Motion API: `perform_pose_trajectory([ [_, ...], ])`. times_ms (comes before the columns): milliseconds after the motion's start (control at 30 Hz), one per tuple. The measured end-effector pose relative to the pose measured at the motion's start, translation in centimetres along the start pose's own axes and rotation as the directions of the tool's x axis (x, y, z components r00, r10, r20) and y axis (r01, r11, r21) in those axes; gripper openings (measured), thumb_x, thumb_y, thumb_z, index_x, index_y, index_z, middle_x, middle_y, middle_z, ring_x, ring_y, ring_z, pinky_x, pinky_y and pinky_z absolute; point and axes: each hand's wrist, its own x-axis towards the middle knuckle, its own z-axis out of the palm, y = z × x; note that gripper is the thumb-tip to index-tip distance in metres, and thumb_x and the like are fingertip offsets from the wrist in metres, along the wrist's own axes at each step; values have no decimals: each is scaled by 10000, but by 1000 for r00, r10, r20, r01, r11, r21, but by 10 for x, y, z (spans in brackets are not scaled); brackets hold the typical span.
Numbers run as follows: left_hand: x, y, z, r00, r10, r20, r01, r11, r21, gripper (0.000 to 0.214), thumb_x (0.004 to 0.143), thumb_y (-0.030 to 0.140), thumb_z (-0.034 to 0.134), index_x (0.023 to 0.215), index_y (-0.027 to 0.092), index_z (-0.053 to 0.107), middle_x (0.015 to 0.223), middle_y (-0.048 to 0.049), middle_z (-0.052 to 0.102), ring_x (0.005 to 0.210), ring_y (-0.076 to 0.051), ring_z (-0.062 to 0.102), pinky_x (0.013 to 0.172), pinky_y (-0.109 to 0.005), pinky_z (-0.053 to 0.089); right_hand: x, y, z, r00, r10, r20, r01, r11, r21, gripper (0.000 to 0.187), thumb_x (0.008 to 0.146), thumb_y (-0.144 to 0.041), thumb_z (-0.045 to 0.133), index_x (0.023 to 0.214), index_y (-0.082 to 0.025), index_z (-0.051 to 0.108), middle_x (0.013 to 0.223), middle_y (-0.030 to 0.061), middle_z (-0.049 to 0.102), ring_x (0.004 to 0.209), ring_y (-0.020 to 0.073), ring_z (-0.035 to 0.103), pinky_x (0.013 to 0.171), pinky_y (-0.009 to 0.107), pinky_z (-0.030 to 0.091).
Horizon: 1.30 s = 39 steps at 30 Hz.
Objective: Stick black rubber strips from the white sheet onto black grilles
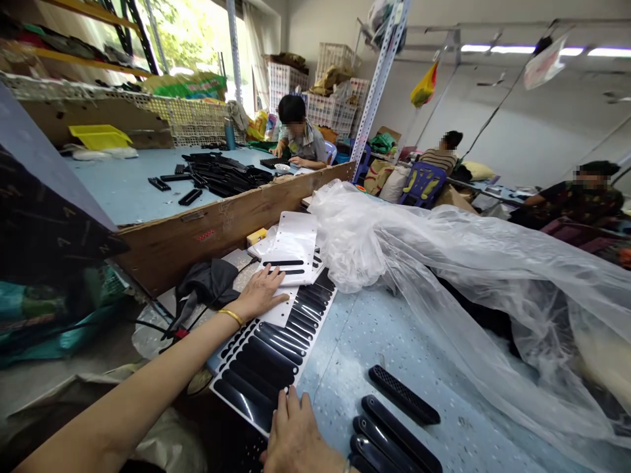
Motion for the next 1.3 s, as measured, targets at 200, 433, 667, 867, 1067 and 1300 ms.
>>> perform_pose_trajectory([
  [200, 6, 2, -12, 997, -25, -70, 21, 998, -53, 601, 815, 407, 665, 1343, 162, 516, 1393, -174, 540, 1334, -389, 416, 1044, -504, 369, -20, 4, 5, 894, 5, -449, 18, 999, 47, 200, 822, -158, 547, 639, -150, 628, 828, 147, 717, 757, 270, 611, 627, 383, 419],
  [433, -87, 42, -62, 969, -90, -228, 53, 985, -163, 342, 937, 400, 486, 845, 151, 702, 796, -100, 719, 781, -231, 664, 724, -320, 490, -45, 22, -50, 775, 119, -621, -103, 993, 61, 232, 742, -4, 443, 670, -155, 604, 781, 114, 683, 742, 242, 584, 639, 365, 381],
  [667, -237, 87, -19, 826, -261, 500, 564, 368, -740, 383, 774, 493, 670, 615, 150, 611, 497, -10, 612, 420, -144, 585, 394, -196, 346, -81, -10, -45, 866, 190, -462, -130, 979, 159, 182, 765, -108, 492, 619, -162, 586, 716, 107, 656, 673, 252, 584, 570, 373, 406],
  [867, -245, 108, -15, 749, -240, 618, 579, -218, -786, 271, 730, 341, 775, 857, 111, 711, 774, -88, 737, 680, -189, 707, 539, -199, 477, -59, -24, -68, 875, 311, -370, -118, 880, 460, 223, 838, -60, 509, 1014, -104, 639, 976, 153, 678, 987, 301, 603, 845, 477, 510],
  [1067, -234, 116, -15, 764, -235, 601, 528, -308, -791, 245, 716, 307, 798, 844, 110, 725, 698, -80, 732, 616, -176, 694, 522, -199, 482, -30, -42, -32, 748, 504, -431, -178, 779, 601, 309, 842, -111, 577, 1148, -135, 609, 1129, 151, 667, 1138, 322, 571, 924, 515, 502],
  [1300, -215, 124, -16, 814, -173, 554, 507, -253, -824, 195, 730, 298, 750, 765, 107, 733, 511, -41, 666, 436, -124, 611, 452, -176, 412, -29, -33, -31, 715, 630, -303, -171, 579, 797, 264, 813, -189, 670, 1075, -197, 701, 1054, 105, 697, 1043, 272, 621, 903, 450, 527],
])
